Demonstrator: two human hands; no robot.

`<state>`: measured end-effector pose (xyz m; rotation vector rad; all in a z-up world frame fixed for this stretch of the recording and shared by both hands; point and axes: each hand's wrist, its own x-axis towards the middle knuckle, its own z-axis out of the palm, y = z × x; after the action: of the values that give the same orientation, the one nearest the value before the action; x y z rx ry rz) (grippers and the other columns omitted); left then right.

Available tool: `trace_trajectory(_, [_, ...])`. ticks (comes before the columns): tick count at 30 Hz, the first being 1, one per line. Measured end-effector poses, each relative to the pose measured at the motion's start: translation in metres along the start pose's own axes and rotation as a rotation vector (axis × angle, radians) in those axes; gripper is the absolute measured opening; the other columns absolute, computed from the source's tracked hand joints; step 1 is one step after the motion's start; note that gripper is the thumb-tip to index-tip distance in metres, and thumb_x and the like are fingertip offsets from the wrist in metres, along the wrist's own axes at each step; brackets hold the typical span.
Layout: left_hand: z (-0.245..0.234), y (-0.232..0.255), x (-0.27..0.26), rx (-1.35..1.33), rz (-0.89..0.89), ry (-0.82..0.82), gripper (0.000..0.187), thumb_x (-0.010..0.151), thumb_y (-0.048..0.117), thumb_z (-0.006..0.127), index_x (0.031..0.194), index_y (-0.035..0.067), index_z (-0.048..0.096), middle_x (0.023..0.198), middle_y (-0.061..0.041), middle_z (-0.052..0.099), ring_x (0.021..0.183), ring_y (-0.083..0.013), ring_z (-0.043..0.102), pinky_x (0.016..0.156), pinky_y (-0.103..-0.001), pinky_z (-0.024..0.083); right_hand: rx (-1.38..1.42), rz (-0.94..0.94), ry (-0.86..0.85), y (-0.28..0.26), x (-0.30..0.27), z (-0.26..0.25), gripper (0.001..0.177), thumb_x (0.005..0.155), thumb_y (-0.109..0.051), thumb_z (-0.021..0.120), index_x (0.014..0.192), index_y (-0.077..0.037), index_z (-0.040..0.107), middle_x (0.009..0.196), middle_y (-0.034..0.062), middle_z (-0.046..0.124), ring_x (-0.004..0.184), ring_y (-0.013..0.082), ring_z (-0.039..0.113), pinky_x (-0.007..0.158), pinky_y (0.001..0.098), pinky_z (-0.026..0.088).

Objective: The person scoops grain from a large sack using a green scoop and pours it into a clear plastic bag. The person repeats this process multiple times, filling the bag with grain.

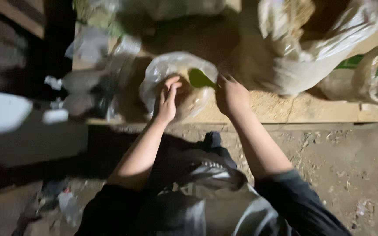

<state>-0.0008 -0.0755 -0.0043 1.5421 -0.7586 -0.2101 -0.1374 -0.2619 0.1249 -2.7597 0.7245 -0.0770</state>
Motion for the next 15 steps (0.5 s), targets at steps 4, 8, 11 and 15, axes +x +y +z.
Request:
trace_trajectory(4, [0.03,0.019,0.03,-0.194,-0.085,-0.045,0.054,0.113,0.046,0.031,0.141,0.004,0.052,0.13,-0.014,0.068,0.115,-0.0275,0.069,0.104,-0.042,0.053,0.1,0.024,0.043,0.051,-0.022,-0.077,0.025,0.097,-0.018,0.06,0.119,-0.014,0.073,0.103,0.0166,0.075,0.087,0.0352,0.073,0.076,0.0466,0.058])
trace_trajectory(8, [0.077,0.055,0.065,-0.237,-0.033,-0.076,0.055,0.113,0.046,0.036,0.142,0.003,0.052,0.129,-0.017,0.068,0.113,-0.0268,0.068,0.099,-0.039,0.052,0.325,0.048,0.258,0.097,-0.033,-0.144,0.031,0.087,-0.012,0.066,0.117,-0.013,0.074,0.108,0.0145,0.075,0.086,0.0311,0.075,0.074,0.0413,0.058])
trace_trajectory(11, [0.111,0.081,0.099,-0.212,0.034,-0.102,0.054,0.114,0.047,0.038,0.141,0.003,0.054,0.129,-0.016,0.069,0.113,-0.0247,0.068,0.101,-0.037,0.052,0.088,0.058,0.392,0.126,-0.028,-0.178,0.024,0.095,-0.015,0.069,0.118,-0.012,0.075,0.108,0.0179,0.074,0.089,0.0359,0.072,0.077,0.0442,0.057])
trace_trajectory(15, [0.159,0.109,0.133,-0.291,0.055,-0.115,0.05,0.114,0.044,0.043,0.14,0.003,0.054,0.127,-0.015,0.068,0.108,-0.0219,0.065,0.1,-0.034,0.051,0.065,0.04,0.413,0.167,0.006,-0.189,0.03,0.093,-0.012,0.069,0.122,-0.014,0.074,0.114,0.0163,0.074,0.097,0.038,0.07,0.078,0.0473,0.056])
